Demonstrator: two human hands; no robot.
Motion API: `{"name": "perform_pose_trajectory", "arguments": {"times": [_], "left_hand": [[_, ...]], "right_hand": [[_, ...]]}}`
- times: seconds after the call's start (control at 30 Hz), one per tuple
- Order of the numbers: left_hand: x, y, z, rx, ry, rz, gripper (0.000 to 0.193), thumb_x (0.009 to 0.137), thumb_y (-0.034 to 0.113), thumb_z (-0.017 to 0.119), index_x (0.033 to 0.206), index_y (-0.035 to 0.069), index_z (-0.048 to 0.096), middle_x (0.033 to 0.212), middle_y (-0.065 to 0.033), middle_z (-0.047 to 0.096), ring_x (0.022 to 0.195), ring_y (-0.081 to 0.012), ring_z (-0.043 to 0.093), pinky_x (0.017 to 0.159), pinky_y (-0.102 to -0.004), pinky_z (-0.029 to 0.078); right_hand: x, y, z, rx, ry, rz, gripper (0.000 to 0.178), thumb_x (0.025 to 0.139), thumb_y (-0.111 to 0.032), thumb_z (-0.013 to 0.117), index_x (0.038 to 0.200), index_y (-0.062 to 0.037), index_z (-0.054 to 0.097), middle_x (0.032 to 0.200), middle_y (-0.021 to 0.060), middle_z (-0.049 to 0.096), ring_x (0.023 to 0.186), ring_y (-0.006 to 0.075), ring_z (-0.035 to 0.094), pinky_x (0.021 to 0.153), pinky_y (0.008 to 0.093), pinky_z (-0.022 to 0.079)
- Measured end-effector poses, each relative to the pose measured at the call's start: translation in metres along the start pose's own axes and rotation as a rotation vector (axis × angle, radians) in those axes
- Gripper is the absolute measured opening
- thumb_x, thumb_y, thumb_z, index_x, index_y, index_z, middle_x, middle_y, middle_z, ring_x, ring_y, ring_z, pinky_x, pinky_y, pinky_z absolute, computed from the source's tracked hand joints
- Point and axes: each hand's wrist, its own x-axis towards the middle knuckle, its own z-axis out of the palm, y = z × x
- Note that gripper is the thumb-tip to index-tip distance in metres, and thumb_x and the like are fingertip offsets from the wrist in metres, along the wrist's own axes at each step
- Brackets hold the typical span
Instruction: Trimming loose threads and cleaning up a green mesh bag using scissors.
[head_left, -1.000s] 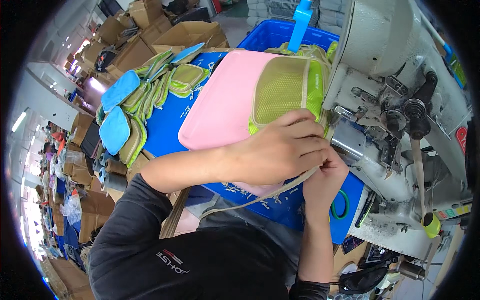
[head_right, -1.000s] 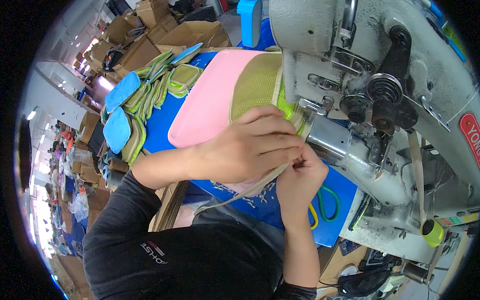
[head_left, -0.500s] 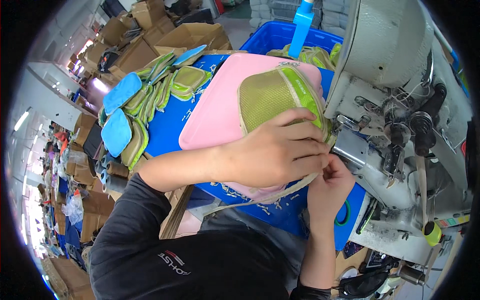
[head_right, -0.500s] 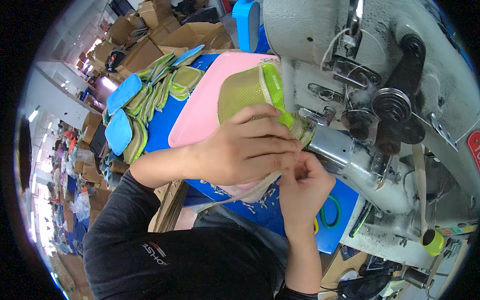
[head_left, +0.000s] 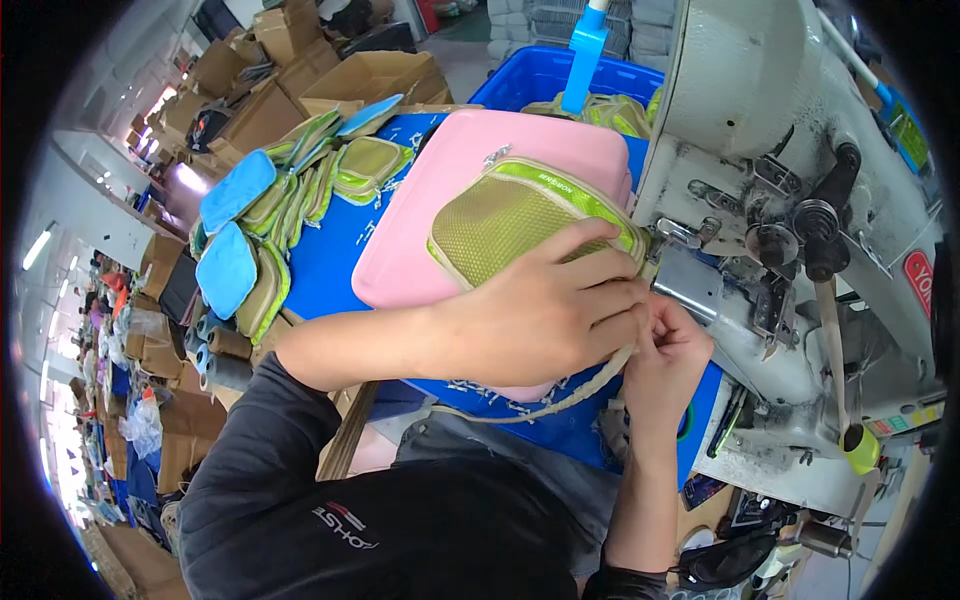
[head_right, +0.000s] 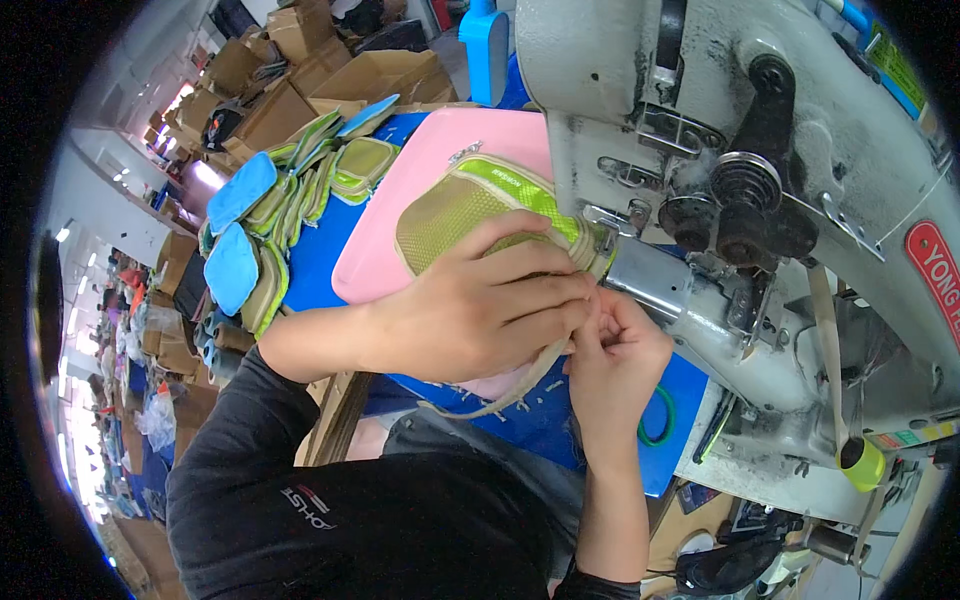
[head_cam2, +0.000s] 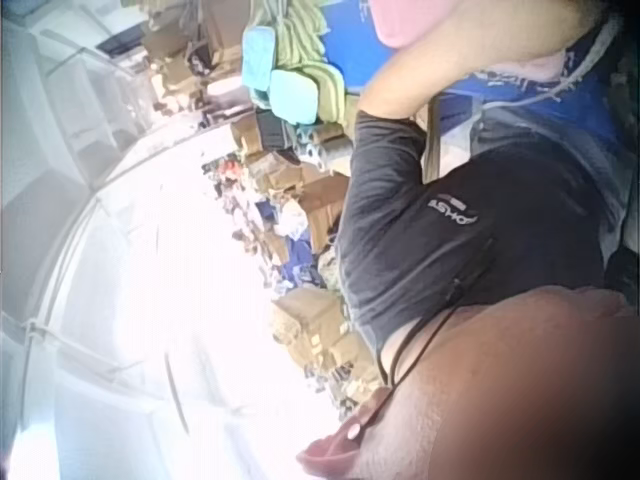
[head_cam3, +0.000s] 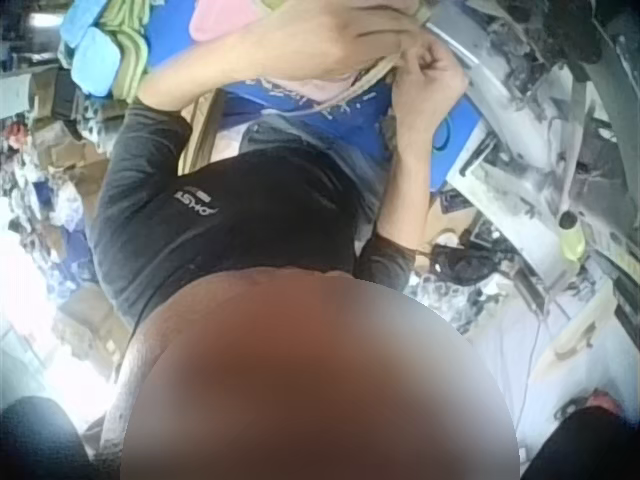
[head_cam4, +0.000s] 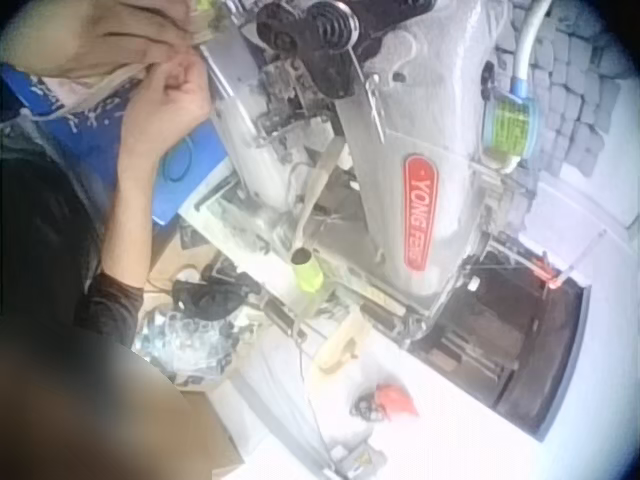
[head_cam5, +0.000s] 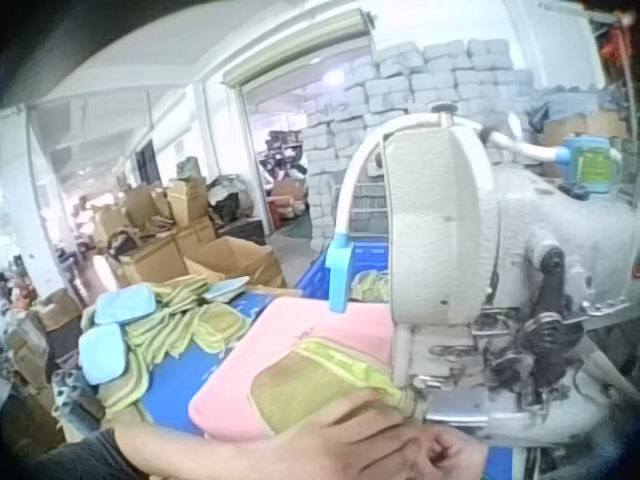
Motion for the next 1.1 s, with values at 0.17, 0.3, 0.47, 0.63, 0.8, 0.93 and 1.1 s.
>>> {"name": "perform_pose_trajectory", "arguments": {"times": [0.17,0.3,0.47,0.63,0.8,0.93,1.1], "left_hand": [[0.001,-0.002,0.000,-0.030,0.048,-0.029,0.036,0.071,0.016,0.065,0.103,0.001,0.067,0.109,-0.0086,0.065,0.106,-0.0246,0.058,0.100,-0.0474,0.042],[0.002,-0.004,-0.002,-0.048,-0.011,-0.003,0.037,0.070,0.016,0.066,0.103,0.001,0.067,0.109,-0.0086,0.065,0.106,-0.0249,0.058,0.100,-0.0474,0.042],[0.006,-0.002,0.001,0.016,-0.031,0.002,0.036,0.069,0.016,0.064,0.102,0.001,0.067,0.108,-0.0081,0.065,0.106,-0.0243,0.058,0.100,-0.0476,0.043],[0.001,0.007,0.002,0.036,0.020,-0.027,0.034,0.069,0.017,0.064,0.099,0.002,0.068,0.107,-0.0082,0.065,0.104,-0.0237,0.059,0.098,-0.0472,0.044],[-0.001,0.008,-0.001,0.012,0.047,-0.049,0.033,0.069,0.017,0.065,0.097,0.002,0.069,0.105,-0.0082,0.066,0.102,-0.0237,0.060,0.097,-0.0466,0.045],[0.000,0.011,0.005,0.042,0.064,-0.040,0.032,0.069,0.016,0.065,0.097,0.001,0.069,0.104,-0.0089,0.066,0.101,-0.0242,0.061,0.096,-0.0456,0.046],[0.000,0.010,0.006,0.047,0.048,-0.045,0.032,0.068,0.014,0.066,0.097,0.001,0.068,0.105,-0.0098,0.065,0.103,-0.0245,0.060,0.094,-0.0452,0.047]], "right_hand": [[-0.005,0.000,-0.001,-0.039,-0.011,0.068,0.008,0.092,-0.002,0.061,0.086,0.0032,0.064,0.061,-0.0012,0.057,0.050,0.0026,0.050,0.043,0.0192,0.037],[-0.009,0.005,0.002,0.013,-0.068,-0.008,0.010,0.091,0.001,0.059,0.081,0.0025,0.060,0.061,-0.0015,0.057,0.052,0.0023,0.050,0.045,0.0189,0.037],[-0.007,0.004,-0.001,0.028,-0.053,0.027,0.012,0.092,0.000,0.057,0.081,0.0015,0.059,0.060,-0.0033,0.054,0.052,0.0017,0.049,0.045,0.0182,0.037],[-0.002,-0.010,-0.003,0.006,-0.013,0.096,0.013,0.095,-0.002,0.056,0.083,0.0008,0.061,0.062,-0.0035,0.055,0.051,0.0010,0.049,0.045,0.0173,0.037],[-0.013,-0.010,-0.005,0.054,-0.041,0.109,0.012,0.097,-0.004,0.055,0.087,-0.0001,0.059,0.064,-0.0026,0.056,0.051,0.0011,0.049,0.045,0.0177,0.037],[-0.018,-0.008,-0.006,0.050,-0.059,0.058,0.013,0.097,-0.004,0.054,0.086,-0.0006,0.058,0.064,-0.0028,0.056,0.051,0.0012,0.048,0.044,0.0176,0.037],[-0.006,-0.005,-0.002,0.055,-0.007,0.053,0.015,0.099,-0.006,0.053,0.086,-0.0007,0.059,0.062,-0.0035,0.054,0.049,0.0012,0.046,0.042,0.0179,0.035]]}}
